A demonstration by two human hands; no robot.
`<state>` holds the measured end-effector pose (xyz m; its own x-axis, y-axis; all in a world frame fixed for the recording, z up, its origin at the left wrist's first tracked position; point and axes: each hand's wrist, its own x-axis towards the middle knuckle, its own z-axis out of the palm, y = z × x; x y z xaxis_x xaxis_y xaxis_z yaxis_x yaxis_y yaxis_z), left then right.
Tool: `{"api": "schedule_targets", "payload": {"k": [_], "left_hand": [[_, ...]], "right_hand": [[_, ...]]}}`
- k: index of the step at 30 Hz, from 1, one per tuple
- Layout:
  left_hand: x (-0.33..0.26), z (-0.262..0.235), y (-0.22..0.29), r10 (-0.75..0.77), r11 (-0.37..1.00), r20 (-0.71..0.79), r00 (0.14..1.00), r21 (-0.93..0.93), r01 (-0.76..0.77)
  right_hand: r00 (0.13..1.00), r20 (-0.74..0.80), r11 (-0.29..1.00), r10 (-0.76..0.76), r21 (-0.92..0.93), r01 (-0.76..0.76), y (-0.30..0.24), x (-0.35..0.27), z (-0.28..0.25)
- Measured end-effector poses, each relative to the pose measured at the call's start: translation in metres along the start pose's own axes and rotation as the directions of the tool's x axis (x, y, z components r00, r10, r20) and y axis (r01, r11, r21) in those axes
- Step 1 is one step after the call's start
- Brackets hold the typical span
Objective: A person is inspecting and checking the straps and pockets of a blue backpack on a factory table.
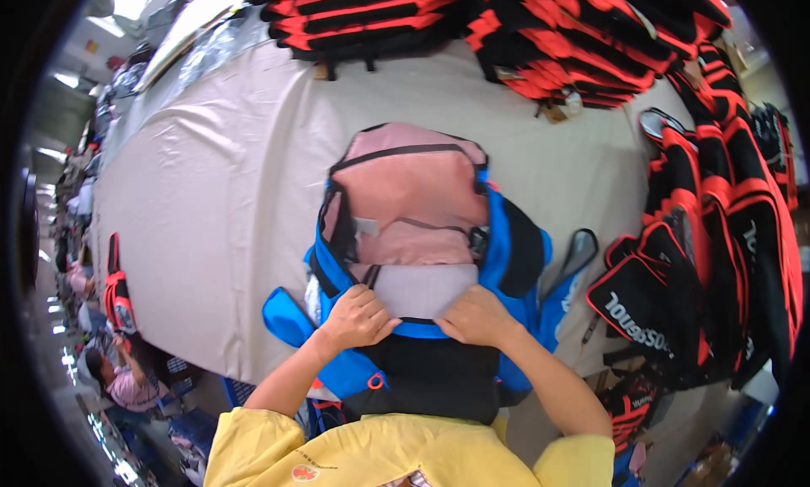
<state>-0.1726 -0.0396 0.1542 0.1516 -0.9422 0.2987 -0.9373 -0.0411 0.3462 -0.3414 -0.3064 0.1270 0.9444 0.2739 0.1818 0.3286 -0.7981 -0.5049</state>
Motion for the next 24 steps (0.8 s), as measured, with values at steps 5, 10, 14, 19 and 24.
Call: {"api": "schedule_targets", "payload": {"k": [5,10,14,19,24], "left_hand": [[-0.026,-0.074,0.013,-0.124,0.971,-0.079,0.989,0.197,0.137],[-0.045,-0.073,0.02,-0.155,0.95,-0.11,0.982,0.257,0.178],[-0.044,-0.067,0.025,-0.159,0.953,-0.132,0.978,0.239,0.187],[-0.05,-0.062,0.027,-0.184,0.947,-0.125,0.975,0.244,0.21],[-0.049,-0.061,0.027,-0.177,0.954,-0.154,0.972,0.218,0.208]], "right_hand": [[0.994,-0.112,0.989,-0.015,-0.146,-0.002,-0.035,0.009,-0.095],[0.991,-0.135,0.972,0.021,-0.227,-0.052,-0.057,-0.001,-0.104],[0.99,-0.136,0.962,0.048,-0.259,-0.082,-0.063,-0.015,-0.099],[0.987,-0.146,0.96,0.068,-0.26,-0.105,-0.064,-0.015,-0.097],[0.987,-0.151,0.956,0.062,-0.274,-0.102,-0.062,-0.013,-0.096]]}}
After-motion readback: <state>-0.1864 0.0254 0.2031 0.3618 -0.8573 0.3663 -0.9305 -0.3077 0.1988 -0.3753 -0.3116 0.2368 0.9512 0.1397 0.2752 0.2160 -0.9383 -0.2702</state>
